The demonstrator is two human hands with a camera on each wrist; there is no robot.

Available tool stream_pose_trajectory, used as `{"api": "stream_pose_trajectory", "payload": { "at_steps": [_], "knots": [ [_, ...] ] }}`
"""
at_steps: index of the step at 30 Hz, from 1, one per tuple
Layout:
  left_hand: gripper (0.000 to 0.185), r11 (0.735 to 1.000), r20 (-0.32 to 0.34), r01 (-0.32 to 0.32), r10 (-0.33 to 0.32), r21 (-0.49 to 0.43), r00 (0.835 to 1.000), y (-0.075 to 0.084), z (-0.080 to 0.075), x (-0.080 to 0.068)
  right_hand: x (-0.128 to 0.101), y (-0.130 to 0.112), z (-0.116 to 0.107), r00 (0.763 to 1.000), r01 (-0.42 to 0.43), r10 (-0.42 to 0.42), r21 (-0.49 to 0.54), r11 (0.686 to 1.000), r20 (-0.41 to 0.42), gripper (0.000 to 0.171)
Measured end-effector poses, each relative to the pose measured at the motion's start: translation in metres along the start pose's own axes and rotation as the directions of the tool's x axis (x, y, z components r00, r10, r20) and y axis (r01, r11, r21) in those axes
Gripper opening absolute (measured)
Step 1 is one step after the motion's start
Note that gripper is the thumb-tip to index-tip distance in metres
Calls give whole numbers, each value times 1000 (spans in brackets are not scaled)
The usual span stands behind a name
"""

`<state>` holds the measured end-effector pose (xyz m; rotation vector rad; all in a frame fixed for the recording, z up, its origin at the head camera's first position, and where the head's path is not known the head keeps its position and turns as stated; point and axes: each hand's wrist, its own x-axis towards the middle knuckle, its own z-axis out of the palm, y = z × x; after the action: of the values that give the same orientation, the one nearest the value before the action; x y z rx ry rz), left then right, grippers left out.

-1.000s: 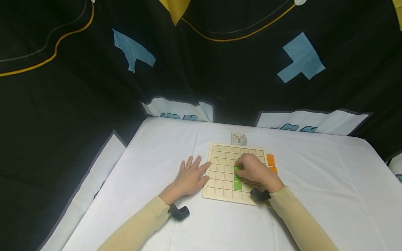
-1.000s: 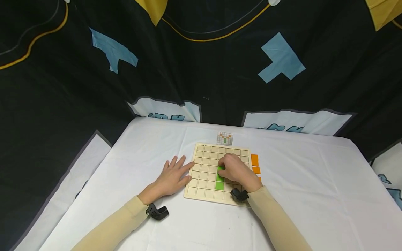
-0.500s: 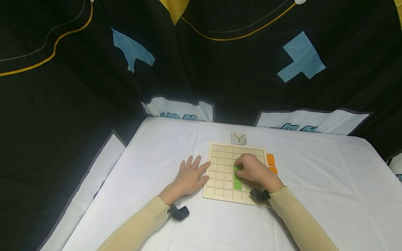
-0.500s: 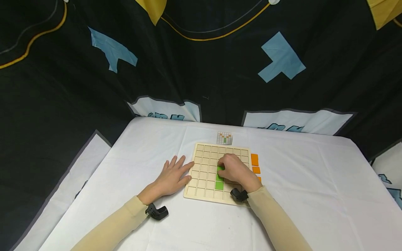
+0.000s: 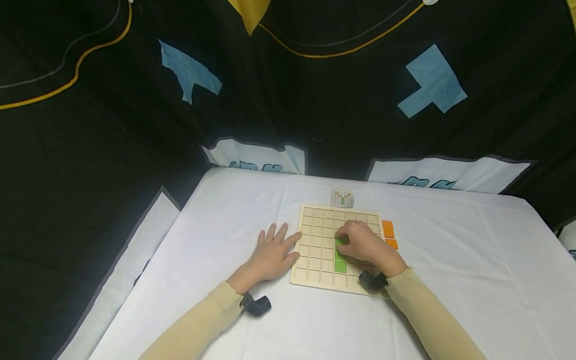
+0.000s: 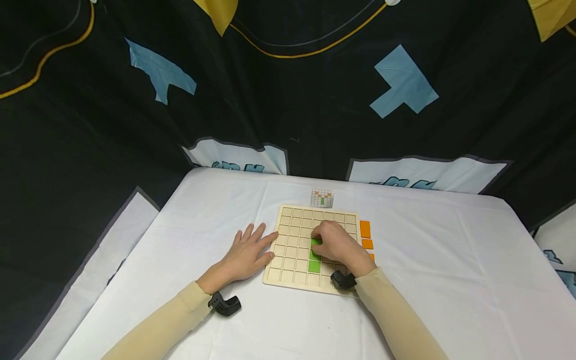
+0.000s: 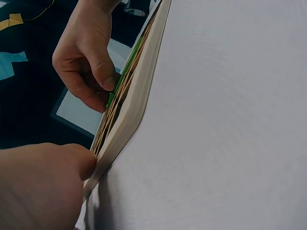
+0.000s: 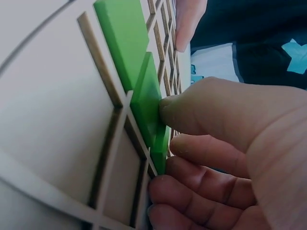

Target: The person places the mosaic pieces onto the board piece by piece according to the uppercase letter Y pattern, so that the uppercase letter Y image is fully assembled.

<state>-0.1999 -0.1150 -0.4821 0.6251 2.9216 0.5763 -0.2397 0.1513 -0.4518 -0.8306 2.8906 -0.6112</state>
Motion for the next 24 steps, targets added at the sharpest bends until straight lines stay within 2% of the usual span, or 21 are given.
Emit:
{"api": "stream_pose_trajectory", "payload": {
  "at_steps": [24],
  "knots": [
    [56,1000,15,15,-15,0,1000,0,0,0,-2,3,1,999,27,-27,5,1000,-36,21]
  ]
}}
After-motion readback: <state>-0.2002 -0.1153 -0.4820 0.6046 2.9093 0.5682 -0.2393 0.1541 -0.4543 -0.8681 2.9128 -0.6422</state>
